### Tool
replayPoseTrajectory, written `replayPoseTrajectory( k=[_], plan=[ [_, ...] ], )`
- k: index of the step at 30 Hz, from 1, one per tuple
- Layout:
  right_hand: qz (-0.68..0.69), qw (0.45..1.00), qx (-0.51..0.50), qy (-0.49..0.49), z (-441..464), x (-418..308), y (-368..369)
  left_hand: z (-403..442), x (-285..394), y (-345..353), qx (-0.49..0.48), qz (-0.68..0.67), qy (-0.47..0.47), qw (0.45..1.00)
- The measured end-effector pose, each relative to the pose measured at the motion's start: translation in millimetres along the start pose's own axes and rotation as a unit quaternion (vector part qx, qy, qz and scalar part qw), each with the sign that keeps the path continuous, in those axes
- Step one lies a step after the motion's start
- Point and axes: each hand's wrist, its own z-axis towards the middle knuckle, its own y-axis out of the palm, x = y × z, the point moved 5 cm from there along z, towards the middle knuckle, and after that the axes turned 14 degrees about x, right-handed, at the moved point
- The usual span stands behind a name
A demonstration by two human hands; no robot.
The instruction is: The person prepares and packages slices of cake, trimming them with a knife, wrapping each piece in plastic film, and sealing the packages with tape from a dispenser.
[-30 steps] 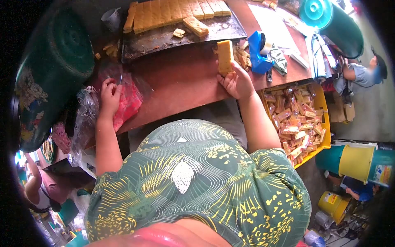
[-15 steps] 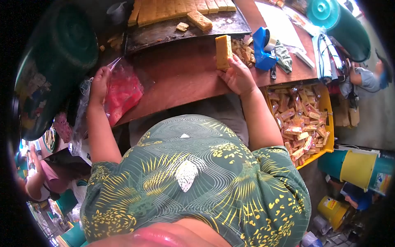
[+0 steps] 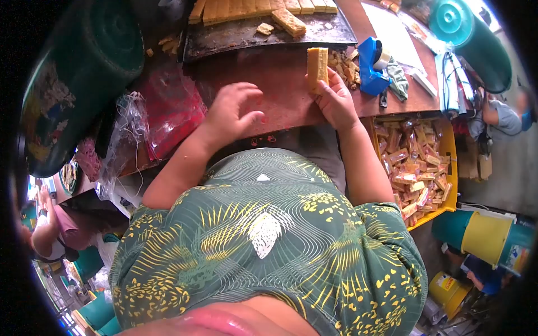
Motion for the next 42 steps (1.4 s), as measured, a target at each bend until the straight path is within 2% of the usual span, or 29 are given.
replayPoseTrajectory(
  k=[1, 4, 6, 8, 9, 10, 12, 13, 16, 19, 22, 23, 26, 27, 28, 30, 31, 32, 34, 36, 40, 41, 42],
  plan=[
    [-0.014, 1.0, 0.004, -0.015, -3.9, -0.8, 5.1, -3.1, -8.4, -6.9, 0.014, 0.09, -0.025, 0.996],
    [-0.17, 0.98, -0.093, -0.054, -11.9, -0.2, 30.3, -21.8, -30.4, -8.6, -0.038, 0.225, -0.098, 0.969],
    [-0.281, 0.946, -0.141, -0.075, -17.8, 1.8, 55.1, -26.3, -34.1, -8.2, -0.037, 0.238, -0.101, 0.965],
    [-0.467, 0.857, -0.127, -0.178, -18.8, -6.2, 86.1, -26.3, -28.3, -7.0, -0.024, 0.267, -0.09, 0.959],
    [-0.554, 0.781, -0.127, -0.259, -10.2, -5.2, 88.3, -26.9, -27.3, -7.2, -0.029, 0.27, -0.097, 0.958],
    [-0.579, 0.766, -0.131, -0.246, -6.6, -1.1, 85.6, -27.4, -25.9, -8.2, -0.032, 0.273, -0.104, 0.956],
    [-0.628, 0.734, -0.14, -0.219, 0.9, 7.5, 79.0, -27.1, -24.9, -9.2, -0.035, 0.276, -0.11, 0.954],
    [-0.596, 0.743, -0.15, -0.263, 2.2, 7.9, 75.2, -27.4, -24.6, -7.7, -0.035, 0.276, -0.111, 0.954],
    [-0.578, 0.746, -0.165, -0.289, -0.2, 6.1, 66.6, -29.6, -25.6, -6.2, -0.032, 0.274, -0.11, 0.955],
    [-0.589, 0.746, -0.178, -0.256, 0.5, 8.0, 65.4, -26.7, -25.8, -6.1, -0.038, 0.268, -0.111, 0.956],
    [-0.629, 0.687, -0.128, -0.341, -20.9, -5.7, 67.4, -21.2, -21.4, -9.6, -0.047, 0.258, -0.117, 0.958],
    [-0.61, 0.698, -0.097, -0.363, -28.1, -8.0, 53.7, -18.3, -17.8, -13.6, -0.045, 0.254, -0.116, 0.959],
    [-0.65, 0.639, -0.098, -0.398, -54.1, -19.5, 14.2, -2.2, -32.2, -19.4, 0.006, 0.191, -0.076, 0.979],
    [-0.687, 0.597, -0.091, -0.403, -61.4, -19.5, 4.3, 5.7, -40.0, -18.5, 0.027, 0.16, -0.058, 0.985],
    [-0.707, 0.573, -0.075, -0.407, -63.3, -14.5, -0.4, 19.9, -30.7, -22.7, 0.084, 0.135, 0.001, 0.987],
    [-0.745, 0.519, -0.04, -0.417, -63.9, -9.1, -7.9, 45.2, -44.5, -9.4, 0.079, 0.061, -0.009, 0.995],
    [-0.724, 0.556, -0.019, -0.407, -66.9, -6.7, 6.0, 58.5, -52.1, -1.5, 0.069, 0.049, -0.023, 0.996],
    [-0.671, 0.58, -0.058, -0.459, -68.9, 0.7, 21.5, 69.4, -59.1, 7.6, 0.058, 0.038, -0.038, 0.997],
    [-0.604, 0.606, -0.15, -0.495, -79.6, 16.4, 48.8, 80.3, -67.1, 20.7, 0.054, 0.042, -0.067, 0.995],
    [-0.588, 0.606, -0.209, -0.494, -88.1, 22.1, 59.0, 88.6, -71.5, 27.4, 0.069, 0.078, -0.093, 0.99],
    [-0.597, 0.651, -0.207, -0.421, -95.1, -9.3, 55.2, 77.7, -54.2, 32.7, 0.037, 0.195, -0.019, 0.98],
    [-0.604, 0.644, -0.198, -0.426, -94.9, -14.9, 55.4, 81.0, -56.1, 29.7, -0.019, 0.151, -0.058, 0.987],
    [-0.607, 0.65, -0.192, -0.415, -91.2, -18.6, 51.7, 87.7, -45.3, 22.9, -0.045, 0.147, -0.055, 0.987]
  ],
)
